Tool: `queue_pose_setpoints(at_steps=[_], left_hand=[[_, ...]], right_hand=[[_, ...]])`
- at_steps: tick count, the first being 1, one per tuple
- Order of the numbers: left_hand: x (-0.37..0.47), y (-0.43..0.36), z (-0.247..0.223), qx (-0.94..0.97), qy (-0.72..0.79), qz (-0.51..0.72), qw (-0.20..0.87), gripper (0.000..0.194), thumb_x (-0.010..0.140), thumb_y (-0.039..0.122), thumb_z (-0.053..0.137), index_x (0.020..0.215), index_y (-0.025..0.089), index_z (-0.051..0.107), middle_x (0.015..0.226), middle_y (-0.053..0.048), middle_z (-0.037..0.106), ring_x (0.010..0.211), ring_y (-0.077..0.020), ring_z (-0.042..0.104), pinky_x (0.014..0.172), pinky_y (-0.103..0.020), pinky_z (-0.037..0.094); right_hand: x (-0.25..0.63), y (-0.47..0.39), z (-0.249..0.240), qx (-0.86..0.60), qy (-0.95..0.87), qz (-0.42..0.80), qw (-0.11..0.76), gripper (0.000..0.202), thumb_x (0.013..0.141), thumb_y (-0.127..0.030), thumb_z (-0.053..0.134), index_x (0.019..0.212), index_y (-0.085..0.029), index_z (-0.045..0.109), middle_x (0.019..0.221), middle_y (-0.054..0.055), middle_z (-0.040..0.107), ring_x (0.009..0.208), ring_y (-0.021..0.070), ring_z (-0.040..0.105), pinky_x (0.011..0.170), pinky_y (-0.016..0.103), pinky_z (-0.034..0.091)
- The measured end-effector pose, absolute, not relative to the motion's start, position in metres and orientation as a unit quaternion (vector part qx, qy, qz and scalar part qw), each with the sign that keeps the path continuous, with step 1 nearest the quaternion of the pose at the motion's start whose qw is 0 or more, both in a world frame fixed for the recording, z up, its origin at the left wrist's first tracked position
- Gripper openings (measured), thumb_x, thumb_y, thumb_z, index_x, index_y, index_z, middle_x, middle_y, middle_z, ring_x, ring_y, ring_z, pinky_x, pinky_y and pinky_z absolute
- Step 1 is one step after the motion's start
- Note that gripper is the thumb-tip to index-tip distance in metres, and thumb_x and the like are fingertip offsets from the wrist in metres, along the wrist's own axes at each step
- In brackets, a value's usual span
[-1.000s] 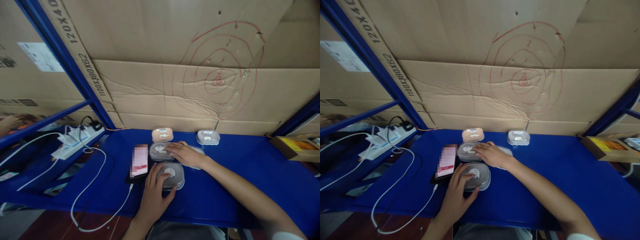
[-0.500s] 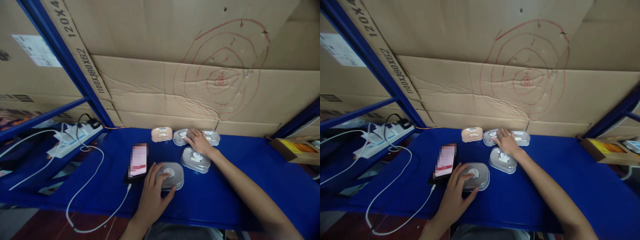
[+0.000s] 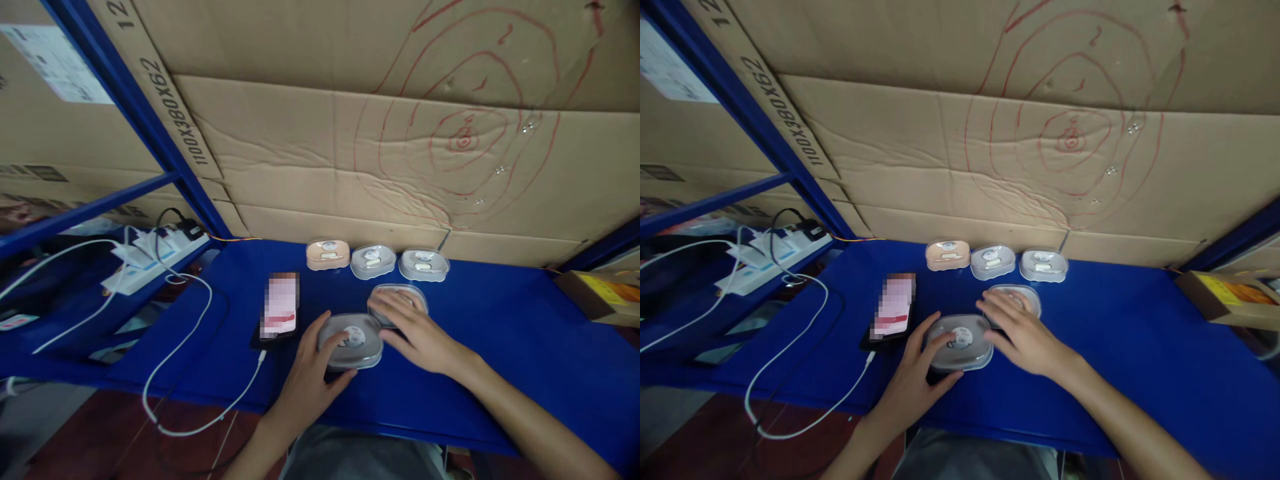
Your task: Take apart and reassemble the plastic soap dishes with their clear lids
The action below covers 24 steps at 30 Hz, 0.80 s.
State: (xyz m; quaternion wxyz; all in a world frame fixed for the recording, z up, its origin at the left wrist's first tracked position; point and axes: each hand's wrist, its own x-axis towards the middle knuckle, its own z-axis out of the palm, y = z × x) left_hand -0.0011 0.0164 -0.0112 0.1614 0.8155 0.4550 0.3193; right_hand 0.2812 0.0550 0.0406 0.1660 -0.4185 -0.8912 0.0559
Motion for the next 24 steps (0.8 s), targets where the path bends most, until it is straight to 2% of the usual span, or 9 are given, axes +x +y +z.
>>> queue_pose_setpoints(at_steps=[3,6,8,10,12,15,19,24], left_hand=[[-0.003,0.015,-0.011,0.818,0.446,0.303,0.198,0.069,0.092,0.026,0.078,0.152,0.032,0.045,0.172,-0.015,0.028,0.156,-0.0363,0.040,0.122,-0.058,0.045],[-0.005,0.015,-0.010,0.820,0.441,0.281,0.231,0.065,0.092,0.024,0.076,0.151,0.034,0.048,0.174,-0.013,0.026,0.156,-0.0350,0.040,0.121,-0.055,0.046],[-0.005,0.016,-0.009,0.820,0.435,0.275,0.252,0.065,0.091,0.022,0.078,0.149,0.033,0.052,0.175,-0.012,0.024,0.156,-0.0346,0.042,0.121,-0.053,0.047],[-0.006,0.017,-0.008,0.821,0.425,0.271,0.269,0.067,0.088,0.021,0.081,0.148,0.033,0.054,0.176,-0.012,0.023,0.156,-0.0346,0.041,0.121,-0.051,0.047],[-0.006,0.017,-0.007,0.822,0.418,0.264,0.282,0.068,0.087,0.021,0.082,0.148,0.034,0.055,0.176,-0.012,0.024,0.156,-0.0342,0.041,0.120,-0.050,0.048],[-0.005,0.017,-0.005,0.821,0.418,0.256,0.294,0.069,0.087,0.020,0.082,0.149,0.035,0.055,0.175,-0.011,0.028,0.157,-0.0331,0.040,0.121,-0.051,0.047],[-0.005,0.017,-0.005,0.821,0.418,0.249,0.300,0.068,0.089,0.023,0.081,0.150,0.034,0.053,0.175,-0.012,0.027,0.158,-0.0336,0.037,0.123,-0.053,0.045],[-0.006,0.017,-0.010,0.818,0.413,0.273,0.294,0.083,0.089,0.030,0.082,0.159,0.033,0.039,0.173,-0.016,0.032,0.157,-0.0357,0.040,0.122,-0.057,0.045]], right_hand=[[0.279,0.048,0.039,-0.386,-0.906,0.044,0.166,0.058,0.109,-0.048,0.051,0.163,-0.031,0.041,0.168,0.010,0.045,0.156,0.0325,0.041,0.126,0.063,0.033],[0.296,0.060,0.029,-0.435,-0.883,0.012,0.176,0.052,0.110,-0.043,0.051,0.160,-0.032,0.046,0.160,0.010,0.056,0.149,0.0319,0.051,0.121,0.062,0.040],[0.311,0.074,0.021,-0.457,-0.873,0.002,0.173,0.051,0.110,-0.040,0.049,0.161,-0.033,0.044,0.162,0.008,0.054,0.150,0.0309,0.050,0.121,0.061,0.039],[0.320,0.088,0.016,-0.467,-0.867,-0.006,0.174,0.053,0.111,-0.040,0.048,0.163,-0.032,0.040,0.165,0.008,0.050,0.153,0.0303,0.046,0.124,0.062,0.034],[0.320,0.100,0.016,-0.476,-0.861,-0.014,0.180,0.052,0.111,-0.042,0.047,0.162,-0.030,0.042,0.164,0.009,0.051,0.153,0.0300,0.045,0.126,0.062,0.030],[0.304,0.115,0.021,-0.463,-0.867,-0.005,0.183,0.045,0.113,-0.041,0.043,0.154,-0.027,0.053,0.157,0.010,0.059,0.149,0.0278,0.051,0.123,0.056,0.035],[0.278,0.131,0.026,-0.435,-0.882,0.012,0.182,0.045,0.112,-0.041,0.045,0.151,-0.024,0.056,0.155,0.012,0.060,0.146,0.0290,0.054,0.119,0.053,0.041],[0.266,0.137,0.028,-0.436,-0.877,0.025,0.200,0.045,0.110,-0.039,0.049,0.152,-0.024,0.056,0.156,0.012,0.060,0.147,0.0289,0.053,0.123,0.056,0.038]])
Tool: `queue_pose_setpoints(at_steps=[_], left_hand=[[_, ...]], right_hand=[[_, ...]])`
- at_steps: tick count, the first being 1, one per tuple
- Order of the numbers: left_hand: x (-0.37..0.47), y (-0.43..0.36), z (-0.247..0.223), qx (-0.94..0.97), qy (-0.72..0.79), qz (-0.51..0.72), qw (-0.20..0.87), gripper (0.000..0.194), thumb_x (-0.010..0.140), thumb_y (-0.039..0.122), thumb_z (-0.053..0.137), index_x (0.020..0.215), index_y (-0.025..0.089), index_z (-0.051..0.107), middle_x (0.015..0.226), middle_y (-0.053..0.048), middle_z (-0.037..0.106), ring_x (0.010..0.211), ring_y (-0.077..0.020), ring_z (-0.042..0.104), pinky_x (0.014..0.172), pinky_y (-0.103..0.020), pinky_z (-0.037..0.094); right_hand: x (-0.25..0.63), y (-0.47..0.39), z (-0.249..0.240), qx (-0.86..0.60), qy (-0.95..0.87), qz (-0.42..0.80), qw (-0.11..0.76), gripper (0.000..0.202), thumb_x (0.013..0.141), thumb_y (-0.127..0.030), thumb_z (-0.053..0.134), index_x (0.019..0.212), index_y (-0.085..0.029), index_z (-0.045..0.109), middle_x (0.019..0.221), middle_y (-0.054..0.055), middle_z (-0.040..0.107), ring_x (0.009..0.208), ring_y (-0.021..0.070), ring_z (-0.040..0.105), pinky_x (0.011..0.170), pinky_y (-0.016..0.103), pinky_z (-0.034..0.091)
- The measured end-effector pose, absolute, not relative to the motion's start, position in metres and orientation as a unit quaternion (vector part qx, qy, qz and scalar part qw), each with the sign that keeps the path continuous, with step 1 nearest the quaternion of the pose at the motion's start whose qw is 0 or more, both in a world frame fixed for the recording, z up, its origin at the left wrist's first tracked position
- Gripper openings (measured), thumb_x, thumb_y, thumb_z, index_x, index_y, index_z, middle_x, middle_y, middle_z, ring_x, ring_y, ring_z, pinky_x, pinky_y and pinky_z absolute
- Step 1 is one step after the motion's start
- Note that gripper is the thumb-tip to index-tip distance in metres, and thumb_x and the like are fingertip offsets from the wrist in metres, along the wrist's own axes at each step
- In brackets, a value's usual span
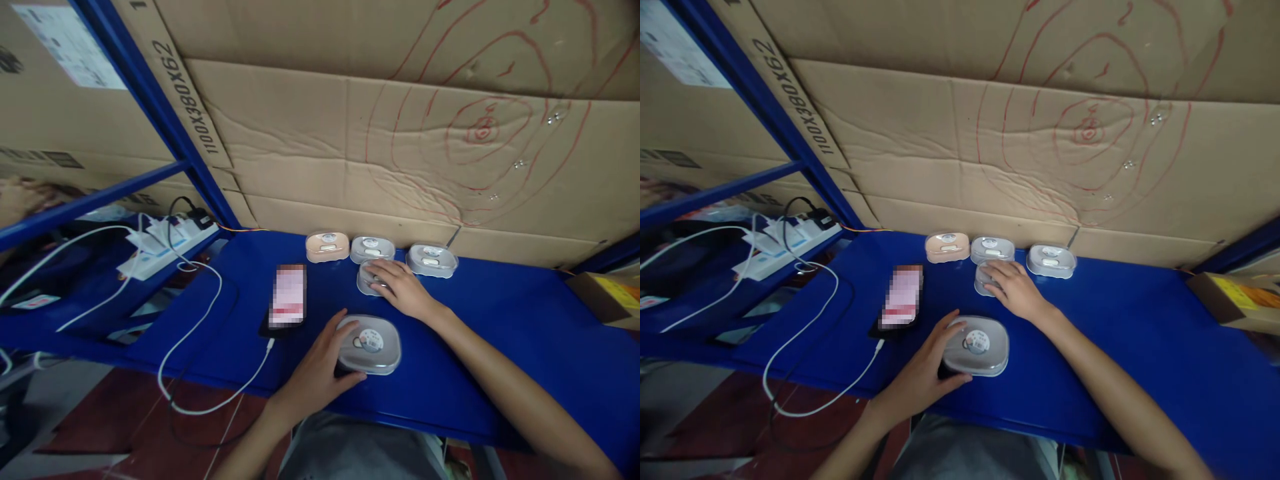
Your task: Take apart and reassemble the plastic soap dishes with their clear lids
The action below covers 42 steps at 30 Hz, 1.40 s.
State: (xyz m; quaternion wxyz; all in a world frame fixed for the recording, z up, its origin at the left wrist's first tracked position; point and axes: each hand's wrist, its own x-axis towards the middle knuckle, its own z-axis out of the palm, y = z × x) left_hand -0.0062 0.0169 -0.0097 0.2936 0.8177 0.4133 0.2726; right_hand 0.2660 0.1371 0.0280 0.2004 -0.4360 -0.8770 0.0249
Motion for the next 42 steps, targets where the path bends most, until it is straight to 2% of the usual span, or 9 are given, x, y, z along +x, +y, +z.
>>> queue_pose_setpoints(at_steps=[5,7,10,16,20,24,31,38,42], left_hand=[[-0.006,0.018,-0.018,0.788,0.437,0.302,0.310,0.100,0.085,0.036,0.086,0.164,0.029,0.024,0.165,-0.020,0.043,0.152,-0.0363,0.047,0.122,-0.059,0.044],[-0.006,0.019,-0.020,0.784,0.435,0.309,0.317,0.101,0.085,0.040,0.087,0.164,0.028,0.024,0.163,-0.020,0.047,0.149,-0.0365,0.050,0.121,-0.058,0.046],[-0.006,0.018,-0.024,0.787,0.432,0.311,0.311,0.101,0.085,0.044,0.086,0.163,0.028,0.025,0.162,-0.020,0.047,0.149,-0.0365,0.051,0.119,-0.058,0.047],[-0.016,0.006,-0.020,0.797,0.468,0.282,0.257,0.126,0.070,0.029,0.097,0.166,0.036,0.017,0.163,-0.017,0.048,0.146,-0.0396,0.053,0.116,-0.062,0.050],[-0.026,-0.007,-0.011,0.813,0.464,0.257,0.240,0.128,0.067,0.022,0.097,0.168,0.040,0.018,0.159,-0.015,0.053,0.139,-0.0407,0.060,0.110,-0.060,0.055],[-0.026,-0.013,-0.007,0.814,0.477,0.242,0.228,0.134,0.065,0.024,0.098,0.169,0.036,0.015,0.156,-0.017,0.056,0.136,-0.0431,0.062,0.105,-0.060,0.058],[-0.024,-0.006,-0.006,0.831,0.454,0.232,0.223,0.124,0.065,0.032,0.100,0.164,0.035,0.025,0.155,-0.016,0.056,0.141,-0.0427,0.056,0.108,-0.063,0.054],[-0.019,0.003,-0.009,0.827,0.444,0.239,0.248,0.110,0.069,0.037,0.097,0.158,0.031,0.033,0.155,-0.016,0.056,0.144,-0.0417,0.052,0.113,-0.062,0.047],[-0.018,0.004,-0.010,0.795,0.471,0.256,0.285,0.102,0.073,0.042,0.095,0.156,0.028,0.037,0.155,-0.017,0.055,0.142,-0.0424,0.053,0.114,-0.062,0.046]], right_hand=[[0.268,0.091,0.038,-0.374,-0.894,0.111,0.220,0.048,0.111,-0.039,0.048,0.158,-0.029,0.049,0.158,0.010,0.057,0.151,0.0291,0.049,0.125,0.057,0.038],[0.267,0.064,0.038,-0.331,-0.910,0.166,0.185,0.063,0.104,-0.049,0.061,0.162,-0.030,0.044,0.162,0.011,0.053,0.150,0.0304,0.050,0.121,0.052,0.046],[0.266,0.036,0.033,-0.340,-0.914,0.152,0.163,0.080,0.093,-0.058,0.074,0.162,-0.029,0.044,0.169,0.014,0.042,0.151,0.0352,0.048,0.121,0.055,0.046],[0.272,0.042,0.028,-0.365,-0.893,0.187,0.185,0.060,0.105,-0.045,0.059,0.159,-0.023,0.047,0.160,0.016,0.055,0.148,0.0293,0.053,0.118,0.047,0.051],[0.251,0.055,0.034,-0.386,-0.894,0.096,0.206,0.065,0.102,-0.052,0.061,0.158,-0.021,0.049,0.162,0.019,0.050,0.147,0.0369,0.052,0.116,0.057,0.049],[0.209,0.082,0.041,-0.396,-0.901,-0.001,0.175,0.067,0.102,-0.060,0.057,0.153,-0.016,0.055,0.159,0.023,0.052,0.142,0.0421,0.054,0.116,0.062,0.043],[0.190,0.120,0.032,-0.397,-0.909,-0.039,0.124,0.064,0.102,-0.056,0.061,0.148,-0.011,0.059,0.157,0.026,0.053,0.139,0.0409,0.056,0.117,0.057,0.042],[0.185,0.135,0.030,-0.401,-0.912,-0.021,0.087,0.060,0.103,-0.050,0.063,0.150,-0.014,0.056,0.158,0.026,0.052,0.148,0.0400,0.050,0.126,0.068,0.024],[0.197,0.123,0.044,-0.393,-0.909,0.022,0.139,0.052,0.108,-0.041,0.056,0.155,-0.018,0.052,0.163,0.020,0.049,0.154,0.0349,0.042,0.129,0.064,0.023]])
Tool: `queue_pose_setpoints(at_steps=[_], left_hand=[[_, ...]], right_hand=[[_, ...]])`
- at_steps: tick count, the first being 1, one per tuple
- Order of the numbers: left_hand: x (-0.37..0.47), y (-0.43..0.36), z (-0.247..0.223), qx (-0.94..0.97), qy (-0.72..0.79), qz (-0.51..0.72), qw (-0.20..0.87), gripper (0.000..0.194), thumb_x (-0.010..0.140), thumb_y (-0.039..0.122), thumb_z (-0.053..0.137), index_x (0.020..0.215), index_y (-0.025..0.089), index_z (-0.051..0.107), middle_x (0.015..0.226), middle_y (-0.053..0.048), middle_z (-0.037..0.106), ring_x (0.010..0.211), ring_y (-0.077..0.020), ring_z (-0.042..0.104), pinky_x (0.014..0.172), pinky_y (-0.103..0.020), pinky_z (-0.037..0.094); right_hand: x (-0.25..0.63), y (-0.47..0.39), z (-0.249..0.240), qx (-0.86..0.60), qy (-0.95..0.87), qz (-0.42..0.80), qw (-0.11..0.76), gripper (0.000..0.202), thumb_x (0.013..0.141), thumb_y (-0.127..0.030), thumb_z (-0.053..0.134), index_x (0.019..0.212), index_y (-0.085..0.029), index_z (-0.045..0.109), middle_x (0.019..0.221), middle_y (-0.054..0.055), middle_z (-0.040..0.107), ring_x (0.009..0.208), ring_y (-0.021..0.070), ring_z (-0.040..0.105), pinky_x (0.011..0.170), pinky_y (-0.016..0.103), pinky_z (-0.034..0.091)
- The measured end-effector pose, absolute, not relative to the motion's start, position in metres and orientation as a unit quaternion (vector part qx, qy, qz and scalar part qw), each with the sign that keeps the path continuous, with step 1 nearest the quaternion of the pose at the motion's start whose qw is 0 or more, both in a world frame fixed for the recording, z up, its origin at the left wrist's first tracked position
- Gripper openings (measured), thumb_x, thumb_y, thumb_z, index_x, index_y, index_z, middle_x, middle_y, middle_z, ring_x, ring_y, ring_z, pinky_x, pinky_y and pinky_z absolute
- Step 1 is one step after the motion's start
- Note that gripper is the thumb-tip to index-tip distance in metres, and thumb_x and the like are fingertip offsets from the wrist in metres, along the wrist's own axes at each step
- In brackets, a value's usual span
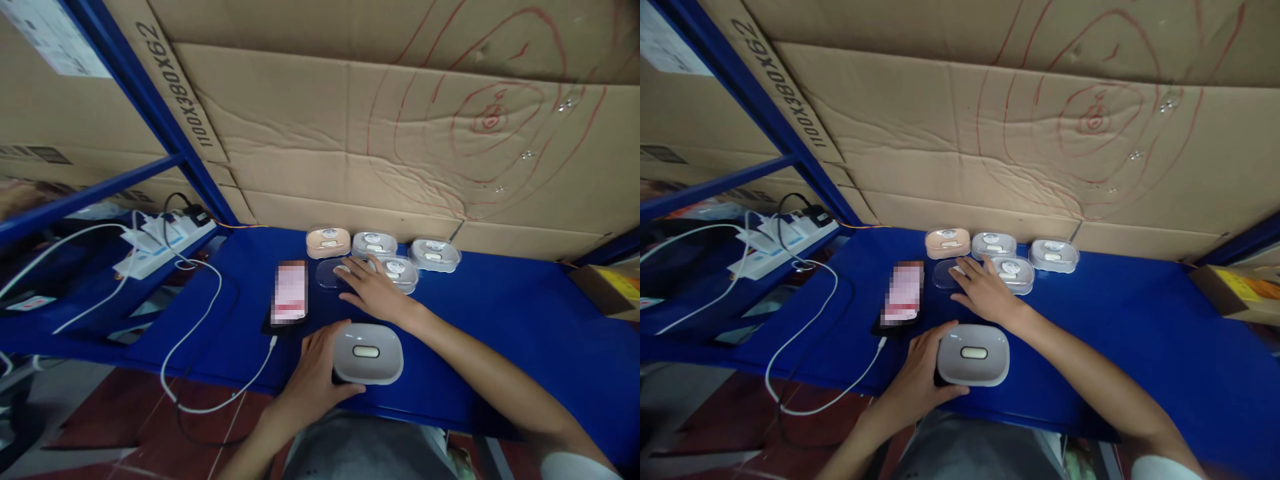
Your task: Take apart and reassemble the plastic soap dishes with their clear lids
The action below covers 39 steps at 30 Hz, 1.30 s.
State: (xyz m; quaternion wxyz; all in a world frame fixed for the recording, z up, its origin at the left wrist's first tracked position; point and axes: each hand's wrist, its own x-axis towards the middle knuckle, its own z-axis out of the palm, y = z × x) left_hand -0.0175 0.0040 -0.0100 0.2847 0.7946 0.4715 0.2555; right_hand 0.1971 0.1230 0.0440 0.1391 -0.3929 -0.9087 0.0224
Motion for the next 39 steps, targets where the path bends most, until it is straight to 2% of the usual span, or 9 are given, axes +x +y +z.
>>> queue_pose_setpoints(at_steps=[3,5,7,13,18,24,30,35,39], left_hand=[[-0.017,0.004,-0.012,0.725,0.508,0.308,0.348,0.098,0.077,0.045,0.091,0.155,0.028,0.035,0.155,-0.017,0.052,0.141,-0.0394,0.054,0.114,-0.059,0.048],[-0.015,0.005,-0.014,0.681,0.500,0.358,0.396,0.096,0.081,0.046,0.087,0.156,0.028,0.029,0.155,-0.017,0.050,0.141,-0.0365,0.055,0.115,-0.056,0.048],[-0.012,0.005,-0.015,0.655,0.483,0.390,0.431,0.096,0.083,0.047,0.086,0.157,0.029,0.027,0.157,-0.017,0.049,0.143,-0.0352,0.055,0.117,-0.054,0.047],[-0.016,-0.005,-0.015,0.621,0.507,0.382,0.459,0.092,0.087,0.044,0.083,0.158,0.031,0.027,0.157,-0.016,0.052,0.146,-0.0355,0.053,0.122,-0.059,0.040],[-0.021,-0.024,-0.012,0.537,0.445,0.438,0.568,0.113,0.083,0.050,0.086,0.165,0.034,0.010,0.164,-0.017,0.045,0.147,-0.0355,0.053,0.123,-0.055,0.041],[-0.012,-0.020,-0.011,0.489,0.444,0.450,0.601,0.105,0.082,0.049,0.086,0.164,0.028,0.023,0.163,-0.017,0.048,0.147,-0.0353,0.054,0.122,-0.049,0.045],[-0.032,-0.029,-0.019,0.609,0.503,0.381,0.480,0.096,0.086,0.047,0.082,0.165,0.029,0.029,0.156,-0.016,0.057,0.143,-0.0377,0.058,0.119,-0.058,0.047],[-0.049,-0.051,-0.035,0.715,0.541,0.333,0.294,0.082,0.088,0.039,0.080,0.161,0.034,0.043,0.165,-0.014,0.047,0.149,-0.0402,0.050,0.117,-0.060,0.048],[-0.050,-0.054,-0.040,0.766,0.526,0.310,0.200,0.065,0.101,0.030,0.063,0.162,0.037,0.041,0.165,-0.011,0.048,0.149,-0.0339,0.052,0.113,-0.053,0.055]], right_hand=[[0.222,0.088,0.051,-0.328,-0.912,0.173,0.177,0.057,0.110,-0.050,0.050,0.161,-0.027,0.043,0.162,0.012,0.053,0.150,0.0266,0.050,0.123,0.050,0.041],[0.237,0.062,0.050,-0.312,-0.906,0.250,0.139,0.080,0.099,-0.061,0.065,0.166,-0.027,0.035,0.168,0.014,0.044,0.154,0.0315,0.045,0.123,0.053,0.042],[0.247,0.044,0.045,-0.326,-0.896,0.276,0.121,0.088,0.091,-0.063,0.074,0.163,-0.025,0.041,0.171,0.017,0.037,0.158,0.0370,0.037,0.125,0.058,0.038],[0.248,0.043,0.037,-0.299,-0.863,0.362,0.186,0.058,0.107,-0.045,0.057,0.159,-0.021,0.047,0.163,0.016,0.050,0.160,0.0292,0.033,0.128,0.052,0.034],[0.236,0.039,0.036,-0.286,-0.874,0.337,0.201,0.066,0.100,-0.048,0.068,0.157,-0.019,0.050,0.169,0.020,0.040,0.161,0.0328,0.028,0.127,0.054,0.034],[0.230,0.025,0.021,-0.274,-0.858,0.360,0.243,0.063,0.103,-0.050,0.061,0.156,-0.019,0.049,0.167,0.021,0.041,0.161,0.0317,0.028,0.127,0.054,0.033],[0.240,0.045,0.014,-0.357,-0.823,0.297,0.327,0.053,0.109,-0.048,0.050,0.156,-0.023,0.049,0.160,0.017,0.053,0.156,0.0310,0.040,0.124,0.054,0.039],[0.230,0.071,0.011,-0.347,-0.891,0.176,0.234,0.076,0.096,-0.055,0.072,0.158,-0.021,0.046,0.168,0.020,0.040,0.157,0.0367,0.037,0.126,0.060,0.034],[0.226,0.088,0.017,-0.303,-0.927,0.142,0.171,0.081,0.098,-0.059,0.067,0.163,-0.019,0.040,0.174,0.020,0.029,0.163,0.0351,0.025,0.130,0.058,0.028]])
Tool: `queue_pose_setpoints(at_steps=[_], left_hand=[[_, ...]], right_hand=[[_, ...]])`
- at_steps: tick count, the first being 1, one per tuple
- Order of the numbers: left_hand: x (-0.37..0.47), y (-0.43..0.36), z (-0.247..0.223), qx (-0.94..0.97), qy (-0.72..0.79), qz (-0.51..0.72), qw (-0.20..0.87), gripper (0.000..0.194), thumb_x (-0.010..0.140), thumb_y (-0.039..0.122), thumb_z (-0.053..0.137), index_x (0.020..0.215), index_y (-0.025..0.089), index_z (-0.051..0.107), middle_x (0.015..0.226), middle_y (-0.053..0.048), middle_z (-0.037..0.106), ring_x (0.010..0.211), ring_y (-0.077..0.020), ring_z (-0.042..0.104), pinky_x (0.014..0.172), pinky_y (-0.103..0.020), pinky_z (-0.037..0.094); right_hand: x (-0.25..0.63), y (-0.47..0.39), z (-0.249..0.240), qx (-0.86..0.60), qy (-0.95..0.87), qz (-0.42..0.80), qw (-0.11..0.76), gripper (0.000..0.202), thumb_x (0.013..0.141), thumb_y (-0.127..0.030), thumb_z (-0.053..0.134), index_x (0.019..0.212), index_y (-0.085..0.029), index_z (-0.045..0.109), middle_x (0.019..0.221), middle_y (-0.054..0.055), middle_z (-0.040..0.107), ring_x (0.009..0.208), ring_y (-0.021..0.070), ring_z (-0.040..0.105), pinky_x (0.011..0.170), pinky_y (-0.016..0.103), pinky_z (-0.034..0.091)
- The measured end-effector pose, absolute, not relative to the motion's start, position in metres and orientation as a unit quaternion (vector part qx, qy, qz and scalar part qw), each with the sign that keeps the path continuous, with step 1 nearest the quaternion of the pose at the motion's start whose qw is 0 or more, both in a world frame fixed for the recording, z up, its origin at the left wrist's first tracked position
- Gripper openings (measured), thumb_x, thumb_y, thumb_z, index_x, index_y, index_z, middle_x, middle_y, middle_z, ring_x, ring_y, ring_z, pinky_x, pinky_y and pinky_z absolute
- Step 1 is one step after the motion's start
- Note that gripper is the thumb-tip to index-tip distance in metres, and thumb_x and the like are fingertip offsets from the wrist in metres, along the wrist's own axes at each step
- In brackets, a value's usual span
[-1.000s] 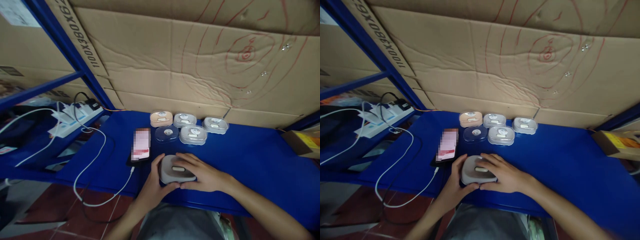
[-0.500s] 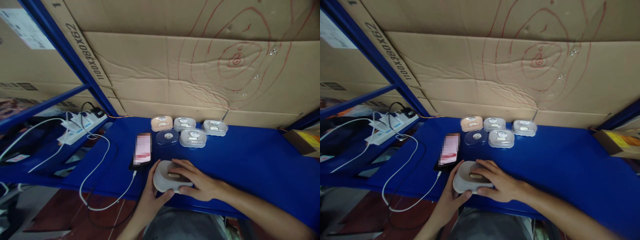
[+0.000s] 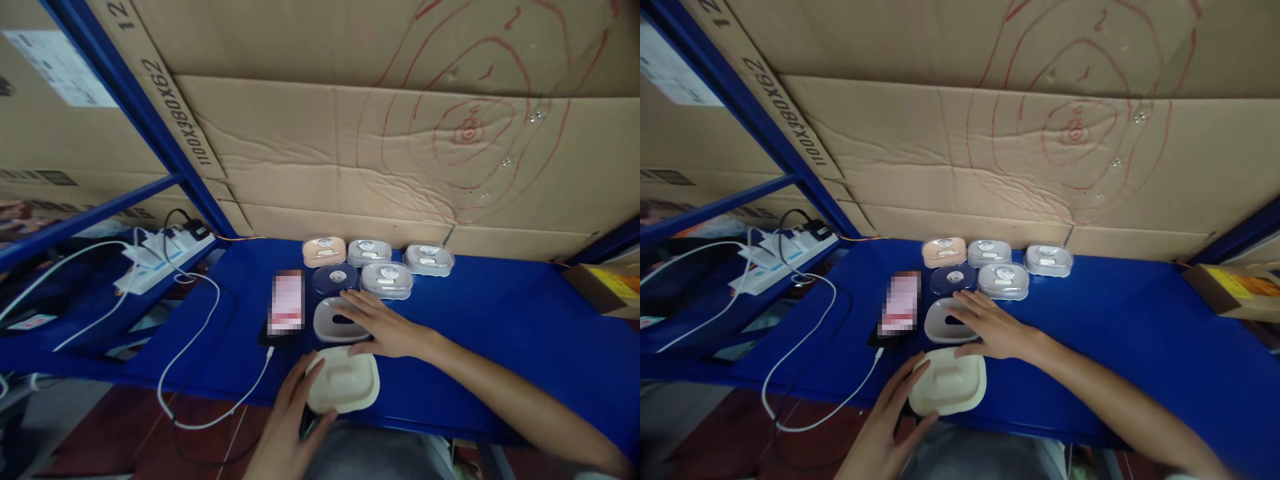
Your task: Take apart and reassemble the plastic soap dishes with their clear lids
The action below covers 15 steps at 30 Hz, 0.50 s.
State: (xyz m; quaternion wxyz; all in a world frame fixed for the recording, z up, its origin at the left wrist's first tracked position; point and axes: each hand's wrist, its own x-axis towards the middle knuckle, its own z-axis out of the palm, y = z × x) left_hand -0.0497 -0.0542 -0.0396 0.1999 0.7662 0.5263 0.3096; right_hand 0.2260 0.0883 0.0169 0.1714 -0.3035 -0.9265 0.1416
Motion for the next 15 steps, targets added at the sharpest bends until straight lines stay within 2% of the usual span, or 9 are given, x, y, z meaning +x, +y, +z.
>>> queue_pose_setpoints(at_steps=[3,6,9,12,15], left_hand=[[-0.046,-0.051,-0.038,0.790,0.515,0.312,0.117,0.052,0.104,0.021,0.055,0.154,0.036,0.052,0.165,-0.009,0.048,0.152,-0.0326,0.049,0.114,-0.053,0.055],[-0.037,-0.050,-0.033,0.806,0.495,0.320,0.046,0.046,0.101,0.016,0.058,0.146,0.030,0.059,0.162,-0.012,0.050,0.150,-0.0336,0.050,0.111,-0.054,0.058],[-0.018,-0.053,-0.027,0.836,0.438,0.330,0.007,0.043,0.098,0.010,0.060,0.139,0.025,0.064,0.158,-0.014,0.053,0.152,-0.0331,0.047,0.113,-0.053,0.056],[0.007,-0.055,-0.025,0.875,0.352,0.334,-0.006,0.037,0.097,0.011,0.061,0.131,0.022,0.069,0.147,-0.012,0.064,0.149,-0.0299,0.050,0.122,-0.051,0.047],[0.032,-0.055,-0.027,0.888,0.308,0.341,-0.022,0.030,0.097,0.016,0.064,0.126,0.020,0.072,0.142,-0.011,0.069,0.145,-0.0279,0.054,0.130,-0.051,0.035]], right_hand=[[0.248,0.103,0.023,-0.345,-0.919,0.070,0.181,0.067,0.107,-0.051,0.054,0.165,-0.022,0.037,0.174,0.016,0.031,0.163,0.0314,0.024,0.132,0.058,0.024],[0.288,0.112,0.021,-0.434,-0.884,-0.004,0.174,0.064,0.107,-0.046,0.055,0.165,-0.025,0.037,0.171,0.017,0.037,0.161,0.0375,0.028,0.129,0.067,0.024],[0.324,0.100,0.016,-0.466,-0.870,-0.008,0.159,0.059,0.104,-0.047,0.060,0.159,-0.029,0.046,0.164,0.017,0.046,0.157,0.0413,0.036,0.124,0.071,0.029],[0.342,0.068,0.018,-0.478,-0.858,0.046,0.184,0.054,0.101,-0.051,0.065,0.149,-0.031,0.055,0.152,0.016,0.053,0.150,0.0383,0.045,0.121,0.064,0.039],[0.347,0.038,0.027,-0.476,-0.841,0.156,0.205,0.054,0.101,-0.049,0.065,0.150,-0.031,0.052,0.148,0.015,0.052,0.141,0.0323,0.054,0.113,0.050,0.052]])
